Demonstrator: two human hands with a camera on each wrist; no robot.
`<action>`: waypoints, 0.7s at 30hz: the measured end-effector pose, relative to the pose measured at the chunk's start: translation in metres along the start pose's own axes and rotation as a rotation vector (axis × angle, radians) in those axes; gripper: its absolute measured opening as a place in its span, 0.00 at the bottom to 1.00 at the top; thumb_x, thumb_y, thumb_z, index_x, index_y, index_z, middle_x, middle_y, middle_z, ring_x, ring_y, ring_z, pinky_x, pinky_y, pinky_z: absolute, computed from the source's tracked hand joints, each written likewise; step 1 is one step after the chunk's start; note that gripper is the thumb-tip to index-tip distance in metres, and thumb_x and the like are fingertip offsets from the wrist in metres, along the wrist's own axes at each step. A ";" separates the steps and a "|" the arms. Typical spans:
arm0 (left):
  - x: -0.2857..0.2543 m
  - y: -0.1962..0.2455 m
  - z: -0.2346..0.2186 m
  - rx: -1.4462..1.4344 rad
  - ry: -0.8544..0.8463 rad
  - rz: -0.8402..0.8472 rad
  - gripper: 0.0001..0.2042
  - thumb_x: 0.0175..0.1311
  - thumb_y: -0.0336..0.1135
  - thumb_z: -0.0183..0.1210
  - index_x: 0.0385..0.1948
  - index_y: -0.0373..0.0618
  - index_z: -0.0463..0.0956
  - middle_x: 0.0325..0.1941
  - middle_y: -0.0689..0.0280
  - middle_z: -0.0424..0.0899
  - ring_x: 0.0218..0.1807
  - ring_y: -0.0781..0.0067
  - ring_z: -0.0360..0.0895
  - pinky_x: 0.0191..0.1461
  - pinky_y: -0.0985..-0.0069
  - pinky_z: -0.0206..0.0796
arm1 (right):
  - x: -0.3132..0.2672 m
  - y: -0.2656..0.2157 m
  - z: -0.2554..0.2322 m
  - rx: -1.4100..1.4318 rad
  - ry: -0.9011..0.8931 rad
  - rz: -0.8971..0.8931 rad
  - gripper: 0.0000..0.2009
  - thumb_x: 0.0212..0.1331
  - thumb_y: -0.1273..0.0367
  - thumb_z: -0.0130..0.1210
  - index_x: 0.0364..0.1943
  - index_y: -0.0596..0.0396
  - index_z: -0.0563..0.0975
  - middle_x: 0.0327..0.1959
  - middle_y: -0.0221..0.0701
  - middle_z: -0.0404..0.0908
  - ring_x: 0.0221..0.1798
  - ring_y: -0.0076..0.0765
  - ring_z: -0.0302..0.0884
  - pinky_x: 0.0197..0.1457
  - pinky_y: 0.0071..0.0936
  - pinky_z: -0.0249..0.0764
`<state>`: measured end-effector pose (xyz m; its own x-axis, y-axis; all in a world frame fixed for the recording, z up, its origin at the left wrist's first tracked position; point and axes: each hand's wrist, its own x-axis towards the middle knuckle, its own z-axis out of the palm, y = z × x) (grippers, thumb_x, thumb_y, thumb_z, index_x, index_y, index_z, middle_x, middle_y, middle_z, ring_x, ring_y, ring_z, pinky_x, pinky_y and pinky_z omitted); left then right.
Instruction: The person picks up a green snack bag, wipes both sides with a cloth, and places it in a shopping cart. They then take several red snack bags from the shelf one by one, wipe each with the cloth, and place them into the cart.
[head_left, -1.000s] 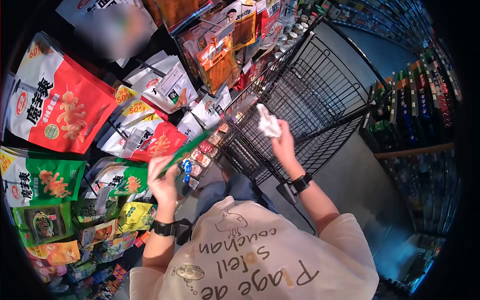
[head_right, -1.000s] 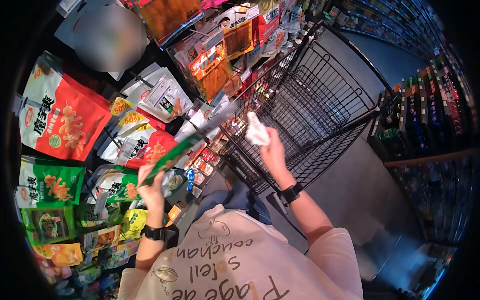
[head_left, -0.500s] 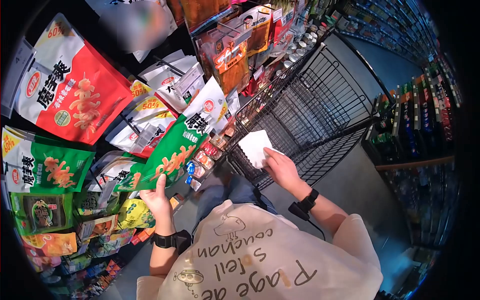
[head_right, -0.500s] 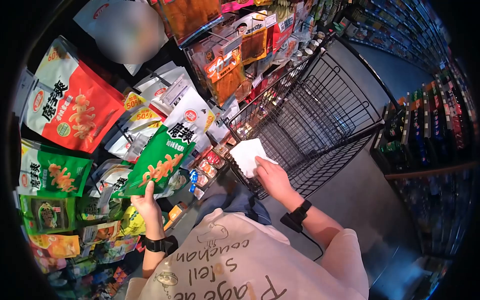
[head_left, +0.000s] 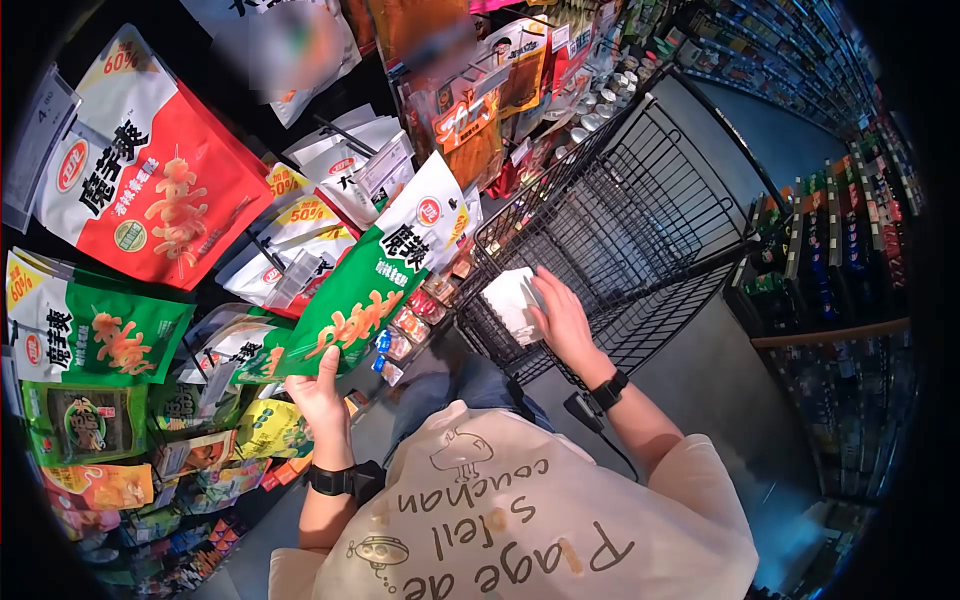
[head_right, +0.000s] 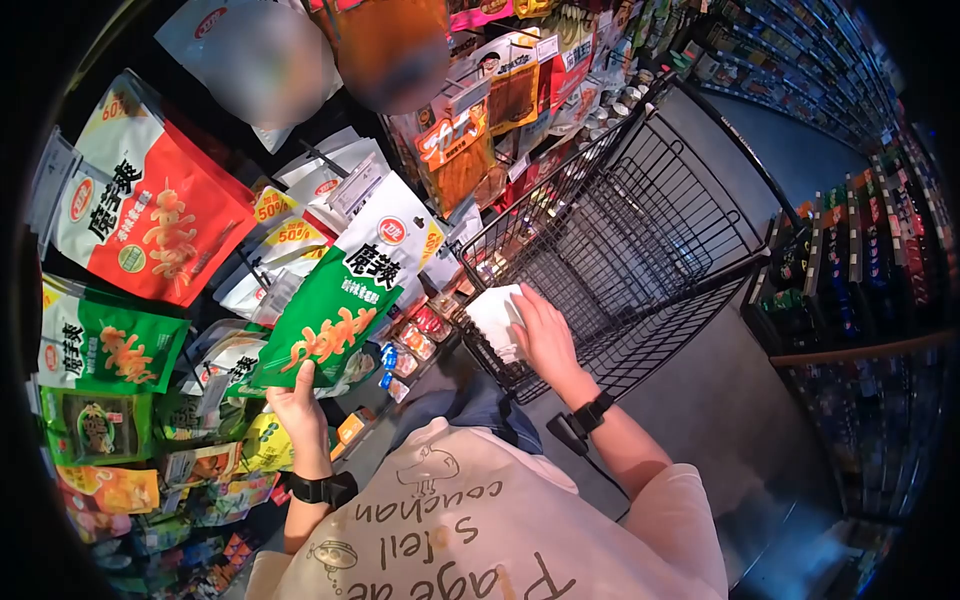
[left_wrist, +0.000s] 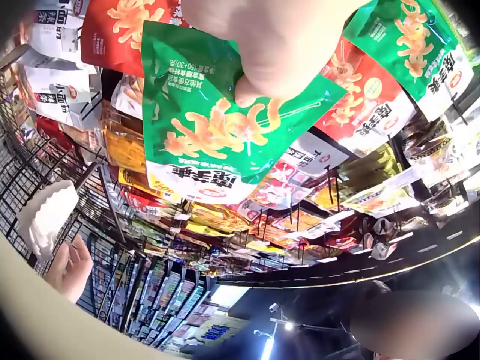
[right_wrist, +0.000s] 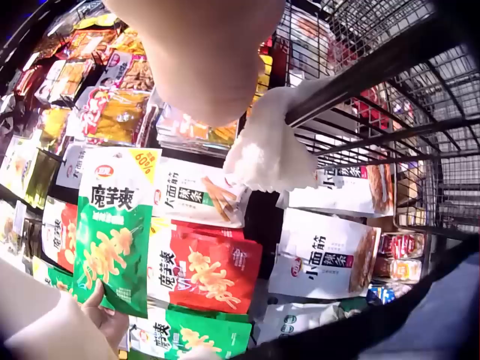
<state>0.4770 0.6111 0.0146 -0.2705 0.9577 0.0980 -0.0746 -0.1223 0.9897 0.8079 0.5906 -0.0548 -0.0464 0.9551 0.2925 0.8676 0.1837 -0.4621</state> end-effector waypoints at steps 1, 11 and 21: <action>0.001 -0.001 0.001 -0.009 -0.006 -0.013 0.12 0.55 0.21 0.57 0.42 0.37 0.73 0.43 0.64 0.78 0.44 0.76 0.74 0.51 0.78 0.63 | 0.007 -0.002 0.002 0.046 0.005 0.022 0.24 0.48 0.72 0.56 0.52 0.59 0.66 0.59 0.43 0.63 0.54 0.49 0.67 0.56 0.38 0.64; 0.000 0.029 0.003 -0.537 -0.062 -0.275 0.16 0.56 0.21 0.55 0.47 0.39 0.70 0.48 0.61 0.77 0.49 0.72 0.74 0.54 0.71 0.65 | 0.015 -0.008 0.015 -0.013 -0.294 0.000 0.39 0.46 0.68 0.61 0.62 0.59 0.52 0.61 0.48 0.59 0.60 0.51 0.63 0.59 0.40 0.62; -0.008 0.057 0.013 -0.610 -0.154 -0.279 0.23 0.54 0.22 0.58 0.53 0.40 0.64 0.53 0.61 0.72 0.54 0.67 0.71 0.56 0.68 0.65 | 0.079 -0.159 -0.020 1.485 -0.288 0.030 0.26 0.60 0.69 0.51 0.60 0.58 0.54 0.58 0.34 0.63 0.60 0.30 0.61 0.62 0.28 0.57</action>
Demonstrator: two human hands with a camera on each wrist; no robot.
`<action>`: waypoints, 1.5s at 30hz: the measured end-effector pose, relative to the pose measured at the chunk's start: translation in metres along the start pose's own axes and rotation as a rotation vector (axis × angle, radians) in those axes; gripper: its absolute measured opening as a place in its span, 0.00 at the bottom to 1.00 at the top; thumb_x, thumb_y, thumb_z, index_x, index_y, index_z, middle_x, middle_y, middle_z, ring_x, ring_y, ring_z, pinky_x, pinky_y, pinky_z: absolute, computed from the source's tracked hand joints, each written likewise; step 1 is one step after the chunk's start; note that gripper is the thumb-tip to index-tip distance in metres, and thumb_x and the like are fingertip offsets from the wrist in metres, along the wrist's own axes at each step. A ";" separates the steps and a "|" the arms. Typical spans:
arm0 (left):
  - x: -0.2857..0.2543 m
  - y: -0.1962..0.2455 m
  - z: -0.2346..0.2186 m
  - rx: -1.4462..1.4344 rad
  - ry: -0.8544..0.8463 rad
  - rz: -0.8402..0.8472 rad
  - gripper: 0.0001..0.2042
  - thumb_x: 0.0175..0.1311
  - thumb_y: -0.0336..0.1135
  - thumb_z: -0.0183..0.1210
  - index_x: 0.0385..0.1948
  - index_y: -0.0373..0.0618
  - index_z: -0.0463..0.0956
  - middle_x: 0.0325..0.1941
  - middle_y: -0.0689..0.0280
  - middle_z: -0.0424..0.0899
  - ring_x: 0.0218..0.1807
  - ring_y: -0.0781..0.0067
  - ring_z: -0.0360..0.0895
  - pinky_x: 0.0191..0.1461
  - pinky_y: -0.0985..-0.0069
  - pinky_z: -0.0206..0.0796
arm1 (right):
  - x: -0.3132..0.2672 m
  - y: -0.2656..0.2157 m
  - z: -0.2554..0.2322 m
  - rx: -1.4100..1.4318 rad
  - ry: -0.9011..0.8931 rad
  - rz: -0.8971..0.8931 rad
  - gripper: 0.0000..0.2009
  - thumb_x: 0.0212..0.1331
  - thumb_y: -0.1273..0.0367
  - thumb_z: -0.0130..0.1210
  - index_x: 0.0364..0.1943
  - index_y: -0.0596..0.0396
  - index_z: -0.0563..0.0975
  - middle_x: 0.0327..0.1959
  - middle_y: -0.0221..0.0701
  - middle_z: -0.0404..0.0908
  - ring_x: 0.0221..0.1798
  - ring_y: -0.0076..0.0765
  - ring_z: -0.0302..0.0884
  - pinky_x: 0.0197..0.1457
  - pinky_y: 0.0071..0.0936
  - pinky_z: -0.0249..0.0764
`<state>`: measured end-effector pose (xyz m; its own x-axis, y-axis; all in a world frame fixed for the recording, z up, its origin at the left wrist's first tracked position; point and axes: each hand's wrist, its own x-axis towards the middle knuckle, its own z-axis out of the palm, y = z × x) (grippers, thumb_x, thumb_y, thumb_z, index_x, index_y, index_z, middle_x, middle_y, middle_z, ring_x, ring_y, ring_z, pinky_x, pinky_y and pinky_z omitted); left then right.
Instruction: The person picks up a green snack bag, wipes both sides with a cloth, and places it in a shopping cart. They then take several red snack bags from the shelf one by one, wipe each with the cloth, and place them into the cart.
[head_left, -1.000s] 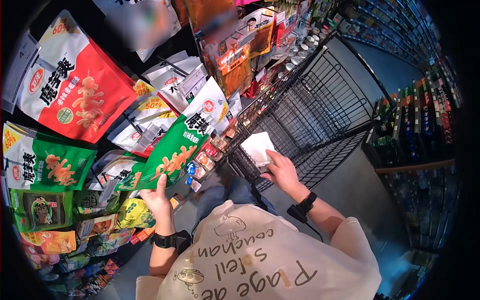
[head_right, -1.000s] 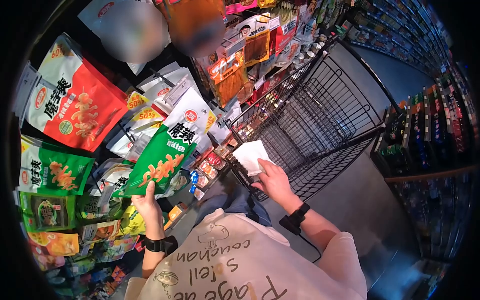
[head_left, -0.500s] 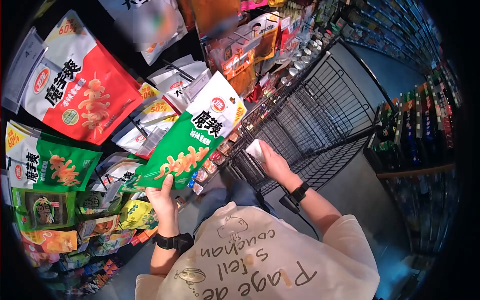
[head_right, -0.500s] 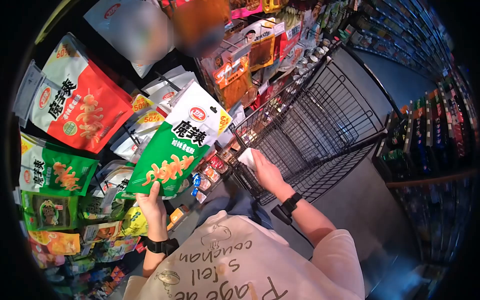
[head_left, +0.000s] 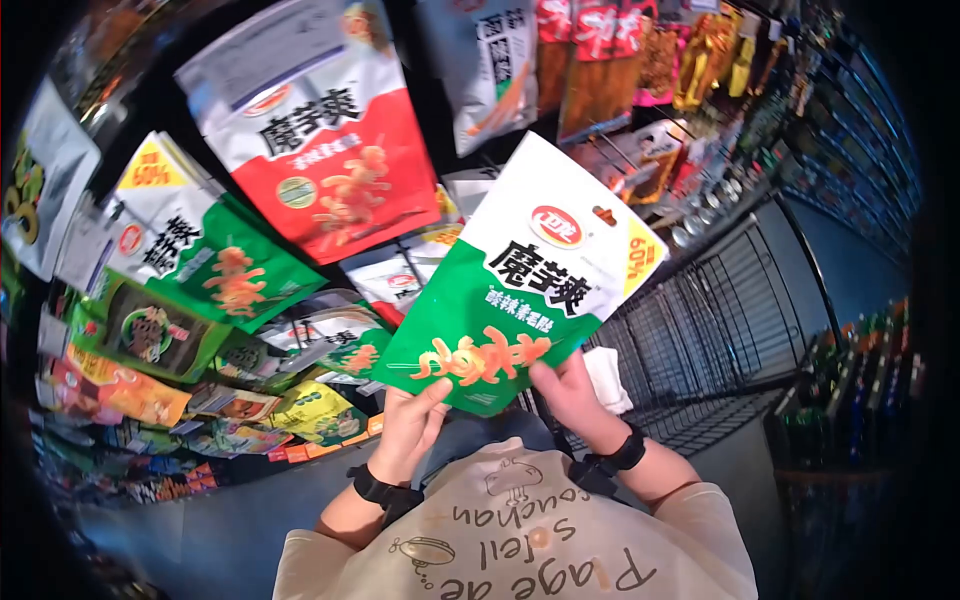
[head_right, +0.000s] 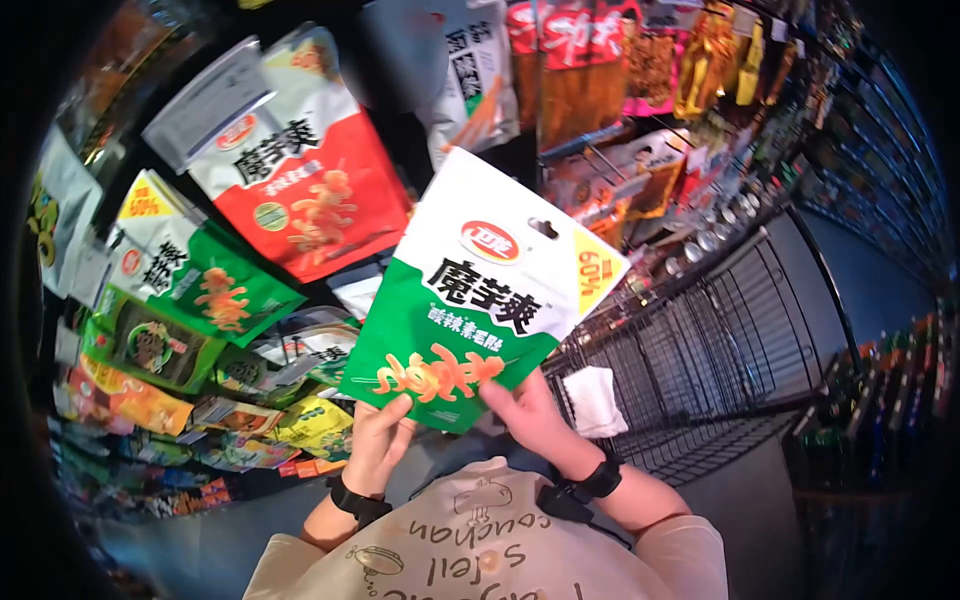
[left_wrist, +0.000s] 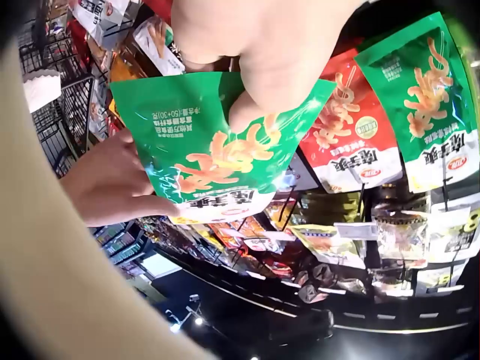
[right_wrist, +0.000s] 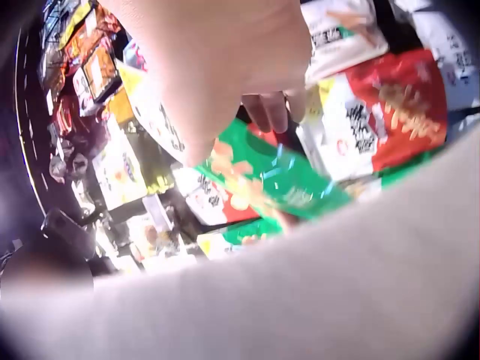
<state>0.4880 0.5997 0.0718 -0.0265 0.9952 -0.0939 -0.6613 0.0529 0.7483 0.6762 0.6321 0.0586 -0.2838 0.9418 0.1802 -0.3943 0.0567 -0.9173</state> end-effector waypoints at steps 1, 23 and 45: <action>-0.002 0.006 -0.004 0.060 0.019 -0.013 0.24 0.53 0.24 0.60 0.53 0.42 0.64 0.51 0.62 0.73 0.52 0.70 0.71 0.53 0.72 0.66 | 0.009 0.000 0.008 0.078 0.078 -0.009 0.18 0.61 0.70 0.50 0.54 0.59 0.61 0.52 0.31 0.69 0.54 0.26 0.65 0.57 0.25 0.62; -0.009 0.295 0.032 2.078 0.458 1.673 0.12 0.60 0.19 0.45 0.41 0.43 0.73 0.46 0.63 0.80 0.51 0.71 0.75 0.66 0.66 0.44 | 0.131 -0.029 0.164 -0.250 -0.455 -0.311 0.18 0.60 0.64 0.51 0.47 0.63 0.67 0.31 0.43 0.78 0.32 0.34 0.78 0.37 0.27 0.70; 0.022 0.200 0.022 1.648 -0.056 1.244 0.13 0.54 0.25 0.49 0.43 0.37 0.71 0.56 0.49 0.68 0.57 0.52 0.66 0.61 0.59 0.55 | 0.171 -0.040 0.124 -0.495 -0.027 -0.791 0.16 0.50 0.73 0.59 0.43 0.59 0.69 0.40 0.38 0.74 0.42 0.41 0.74 0.44 0.30 0.70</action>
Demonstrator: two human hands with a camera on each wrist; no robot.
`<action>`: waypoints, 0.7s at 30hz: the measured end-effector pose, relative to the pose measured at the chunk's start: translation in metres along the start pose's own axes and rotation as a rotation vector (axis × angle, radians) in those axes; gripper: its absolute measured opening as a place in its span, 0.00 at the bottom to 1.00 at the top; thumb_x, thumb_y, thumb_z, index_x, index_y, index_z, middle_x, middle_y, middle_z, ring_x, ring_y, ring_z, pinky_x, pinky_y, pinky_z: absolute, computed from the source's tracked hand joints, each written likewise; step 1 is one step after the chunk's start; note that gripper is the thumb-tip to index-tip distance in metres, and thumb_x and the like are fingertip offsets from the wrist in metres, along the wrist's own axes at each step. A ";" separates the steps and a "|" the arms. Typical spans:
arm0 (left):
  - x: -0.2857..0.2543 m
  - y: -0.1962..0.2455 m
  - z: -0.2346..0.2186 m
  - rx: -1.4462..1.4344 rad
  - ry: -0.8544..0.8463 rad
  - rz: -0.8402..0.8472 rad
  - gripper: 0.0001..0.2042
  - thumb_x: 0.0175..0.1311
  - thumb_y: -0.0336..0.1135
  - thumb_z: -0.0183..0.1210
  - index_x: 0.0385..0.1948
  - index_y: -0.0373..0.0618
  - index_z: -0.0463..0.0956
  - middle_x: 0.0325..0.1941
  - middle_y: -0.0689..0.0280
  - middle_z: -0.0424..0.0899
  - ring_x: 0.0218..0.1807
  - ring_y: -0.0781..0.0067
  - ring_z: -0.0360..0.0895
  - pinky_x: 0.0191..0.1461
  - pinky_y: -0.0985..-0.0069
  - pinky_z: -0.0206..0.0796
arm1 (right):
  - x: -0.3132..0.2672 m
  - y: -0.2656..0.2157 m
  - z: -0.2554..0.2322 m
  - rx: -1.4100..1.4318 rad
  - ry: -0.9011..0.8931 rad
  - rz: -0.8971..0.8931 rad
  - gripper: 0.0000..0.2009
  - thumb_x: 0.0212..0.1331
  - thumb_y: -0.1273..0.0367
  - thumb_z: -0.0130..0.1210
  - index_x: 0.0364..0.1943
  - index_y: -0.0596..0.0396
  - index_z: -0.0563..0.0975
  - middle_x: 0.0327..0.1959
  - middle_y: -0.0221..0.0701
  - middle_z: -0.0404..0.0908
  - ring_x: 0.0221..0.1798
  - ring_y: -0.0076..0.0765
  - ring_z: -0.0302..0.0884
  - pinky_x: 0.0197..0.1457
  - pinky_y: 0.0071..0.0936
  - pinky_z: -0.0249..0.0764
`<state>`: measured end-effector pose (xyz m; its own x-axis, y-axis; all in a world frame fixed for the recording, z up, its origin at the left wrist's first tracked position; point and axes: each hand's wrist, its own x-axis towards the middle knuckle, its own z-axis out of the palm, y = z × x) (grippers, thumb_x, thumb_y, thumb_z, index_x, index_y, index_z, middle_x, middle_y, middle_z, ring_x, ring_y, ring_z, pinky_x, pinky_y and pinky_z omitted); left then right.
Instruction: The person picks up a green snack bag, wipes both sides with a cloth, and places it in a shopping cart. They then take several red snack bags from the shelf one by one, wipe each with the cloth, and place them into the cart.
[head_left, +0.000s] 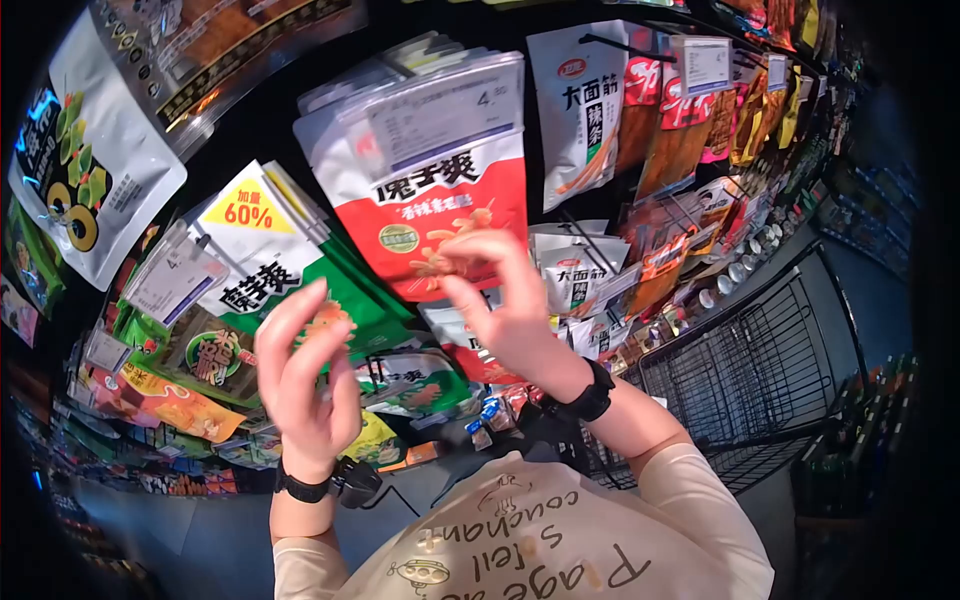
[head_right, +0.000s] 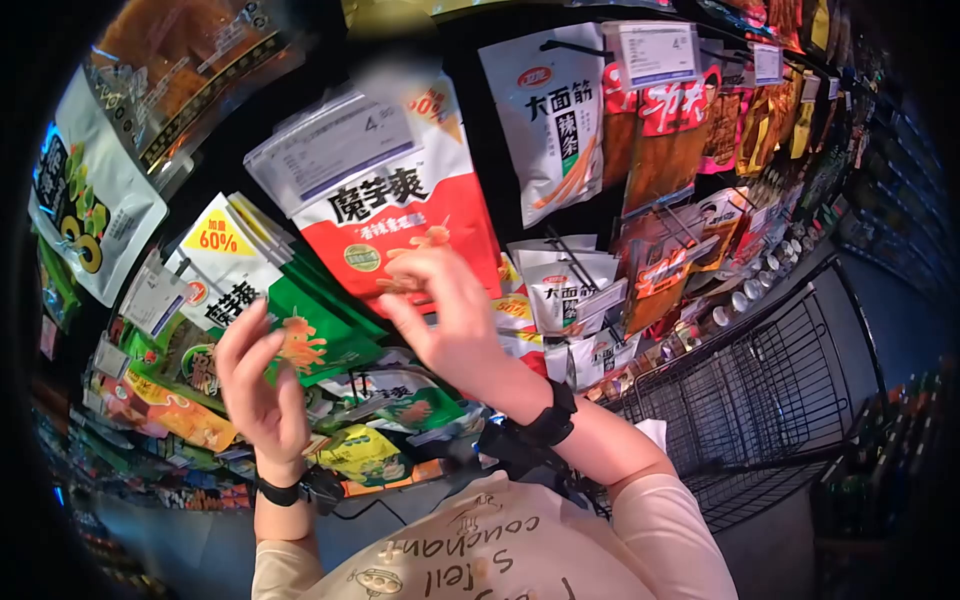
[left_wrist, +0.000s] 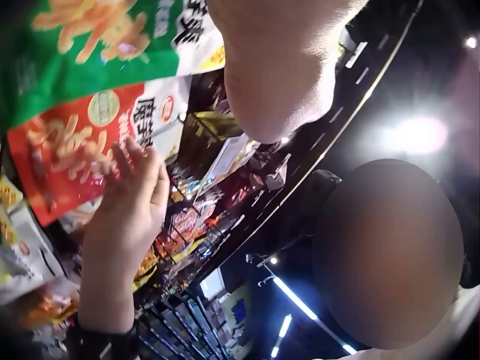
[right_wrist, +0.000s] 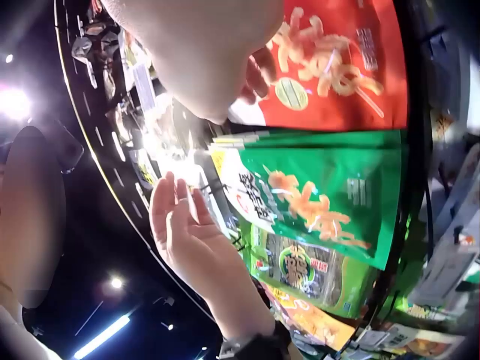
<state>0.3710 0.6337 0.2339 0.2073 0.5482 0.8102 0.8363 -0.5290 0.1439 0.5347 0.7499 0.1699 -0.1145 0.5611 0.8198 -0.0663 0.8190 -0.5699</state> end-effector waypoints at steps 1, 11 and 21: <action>0.008 0.003 0.009 -0.018 -0.051 -0.052 0.18 0.55 0.25 0.49 0.50 0.38 0.67 0.61 0.49 0.61 0.63 0.54 0.59 0.65 0.62 0.50 | 0.006 0.005 -0.013 -0.032 0.086 -0.026 0.17 0.50 0.74 0.59 0.44 0.59 0.69 0.43 0.38 0.72 0.44 0.40 0.73 0.45 0.29 0.70; 0.035 0.004 0.073 -0.021 -0.095 -0.265 0.34 0.53 0.28 0.57 0.63 0.38 0.50 0.70 0.46 0.38 0.71 0.46 0.39 0.69 0.60 0.38 | 0.058 0.081 -0.052 0.097 0.019 0.257 0.48 0.45 0.54 0.64 0.63 0.64 0.47 0.64 0.52 0.52 0.67 0.50 0.51 0.67 0.38 0.51; 0.040 -0.005 0.086 0.219 -0.010 -0.372 0.35 0.54 0.29 0.58 0.62 0.35 0.48 0.67 0.48 0.47 0.70 0.53 0.43 0.70 0.62 0.35 | 0.125 0.113 -0.029 0.829 0.012 0.622 0.29 0.64 0.56 0.42 0.63 0.61 0.54 0.64 0.45 0.57 0.67 0.41 0.52 0.66 0.26 0.51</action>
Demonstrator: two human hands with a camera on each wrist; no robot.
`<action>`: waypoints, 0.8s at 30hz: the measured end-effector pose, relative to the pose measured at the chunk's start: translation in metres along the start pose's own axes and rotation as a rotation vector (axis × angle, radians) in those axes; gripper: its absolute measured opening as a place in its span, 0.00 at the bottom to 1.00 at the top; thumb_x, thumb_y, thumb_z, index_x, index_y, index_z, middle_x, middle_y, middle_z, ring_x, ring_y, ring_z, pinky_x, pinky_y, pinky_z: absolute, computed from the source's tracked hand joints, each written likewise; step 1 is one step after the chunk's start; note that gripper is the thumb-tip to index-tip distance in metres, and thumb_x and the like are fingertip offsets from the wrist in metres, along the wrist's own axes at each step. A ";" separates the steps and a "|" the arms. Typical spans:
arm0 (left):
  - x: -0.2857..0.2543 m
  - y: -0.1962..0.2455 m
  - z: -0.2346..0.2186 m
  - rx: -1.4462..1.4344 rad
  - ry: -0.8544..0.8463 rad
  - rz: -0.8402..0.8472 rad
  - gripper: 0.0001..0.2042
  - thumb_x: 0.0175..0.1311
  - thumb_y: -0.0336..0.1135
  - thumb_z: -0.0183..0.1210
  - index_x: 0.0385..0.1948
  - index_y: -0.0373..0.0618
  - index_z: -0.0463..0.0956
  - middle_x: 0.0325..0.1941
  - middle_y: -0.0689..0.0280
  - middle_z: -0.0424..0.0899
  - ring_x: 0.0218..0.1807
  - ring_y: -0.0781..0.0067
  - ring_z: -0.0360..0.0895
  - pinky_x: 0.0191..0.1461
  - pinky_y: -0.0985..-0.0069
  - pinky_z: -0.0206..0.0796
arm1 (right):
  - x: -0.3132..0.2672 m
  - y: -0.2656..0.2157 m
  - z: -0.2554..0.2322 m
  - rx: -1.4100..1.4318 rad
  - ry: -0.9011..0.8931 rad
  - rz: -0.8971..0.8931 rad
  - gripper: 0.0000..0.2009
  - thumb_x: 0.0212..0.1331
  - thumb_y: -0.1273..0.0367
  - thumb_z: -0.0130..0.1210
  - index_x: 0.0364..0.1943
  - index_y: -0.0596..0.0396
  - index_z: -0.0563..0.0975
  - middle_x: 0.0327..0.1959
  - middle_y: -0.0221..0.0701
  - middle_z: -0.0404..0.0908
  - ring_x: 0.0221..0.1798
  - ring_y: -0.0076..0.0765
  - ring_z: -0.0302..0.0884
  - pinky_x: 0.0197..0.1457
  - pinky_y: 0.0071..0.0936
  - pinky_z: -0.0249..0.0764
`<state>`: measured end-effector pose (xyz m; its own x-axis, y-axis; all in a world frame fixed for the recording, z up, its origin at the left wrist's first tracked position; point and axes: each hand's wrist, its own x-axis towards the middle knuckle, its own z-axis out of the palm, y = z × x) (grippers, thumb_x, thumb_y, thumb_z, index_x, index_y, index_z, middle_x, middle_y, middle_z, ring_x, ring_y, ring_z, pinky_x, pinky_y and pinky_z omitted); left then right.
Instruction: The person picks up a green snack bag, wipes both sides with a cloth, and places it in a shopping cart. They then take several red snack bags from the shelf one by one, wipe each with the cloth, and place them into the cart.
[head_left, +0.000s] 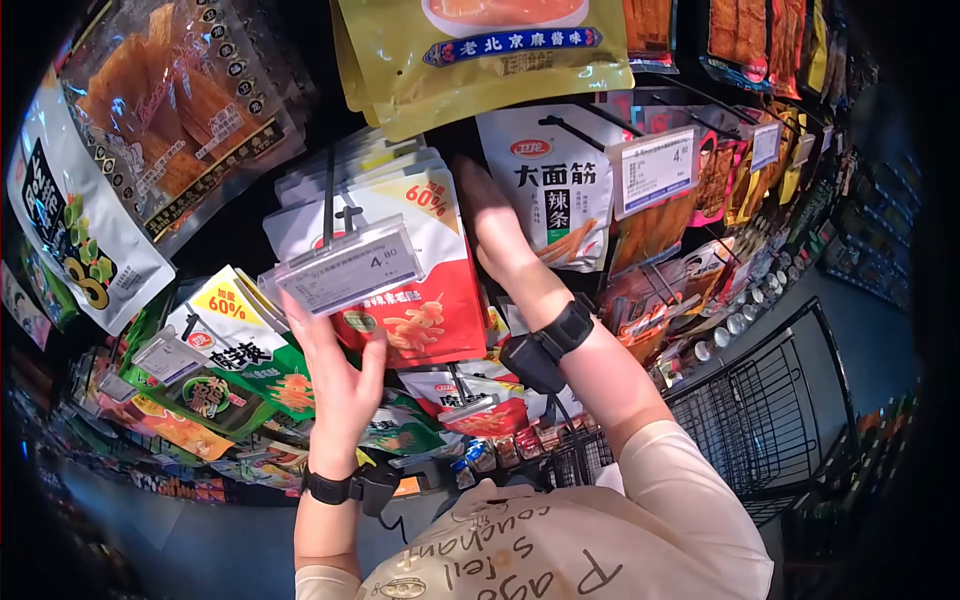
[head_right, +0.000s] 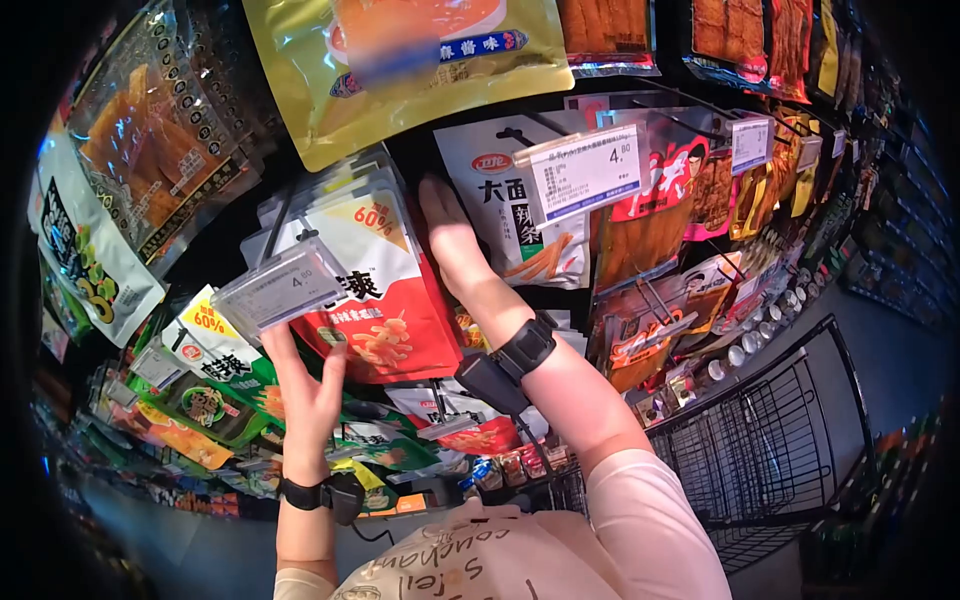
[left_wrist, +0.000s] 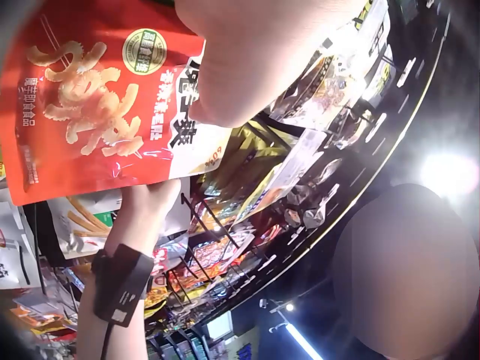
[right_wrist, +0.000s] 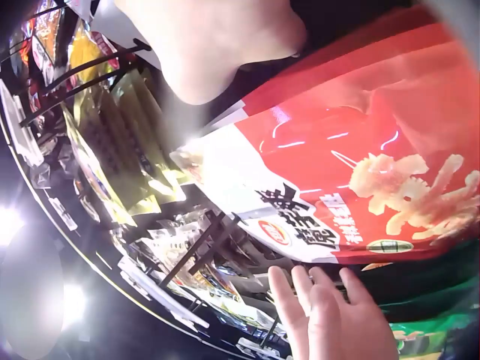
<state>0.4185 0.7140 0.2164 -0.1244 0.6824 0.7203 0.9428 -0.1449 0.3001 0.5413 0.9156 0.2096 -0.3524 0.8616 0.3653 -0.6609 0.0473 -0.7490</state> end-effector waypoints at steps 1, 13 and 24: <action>-0.001 0.004 0.002 0.079 0.024 0.089 0.34 0.53 0.31 0.59 0.61 0.34 0.51 0.64 0.45 0.52 0.68 0.46 0.46 0.68 0.59 0.39 | 0.002 -0.007 0.011 -0.039 0.029 0.071 0.28 0.63 0.60 0.44 0.64 0.58 0.53 0.64 0.42 0.58 0.66 0.39 0.54 0.64 0.25 0.53; 0.016 0.020 0.032 0.055 -0.155 0.095 0.38 0.46 0.31 0.64 0.63 0.45 0.54 0.68 0.41 0.40 0.69 0.38 0.37 0.67 0.54 0.37 | 0.049 0.041 -0.018 -0.121 -0.178 0.234 0.30 0.54 0.64 0.52 0.62 0.56 0.59 0.56 0.43 0.67 0.57 0.38 0.66 0.58 0.29 0.63; 0.024 0.018 0.038 0.071 -0.113 0.152 0.39 0.48 0.32 0.62 0.65 0.51 0.50 0.69 0.42 0.35 0.70 0.36 0.33 0.68 0.50 0.32 | 0.044 0.057 -0.009 -0.400 -0.260 -0.068 0.08 0.59 0.69 0.46 0.32 0.59 0.73 0.31 0.35 0.77 0.36 0.24 0.71 0.44 0.24 0.67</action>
<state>0.4445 0.7550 0.2147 0.0523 0.7330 0.6782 0.9681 -0.2039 0.1457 0.4938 0.9606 0.1776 -0.5052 0.6973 0.5085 -0.3993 0.3334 -0.8540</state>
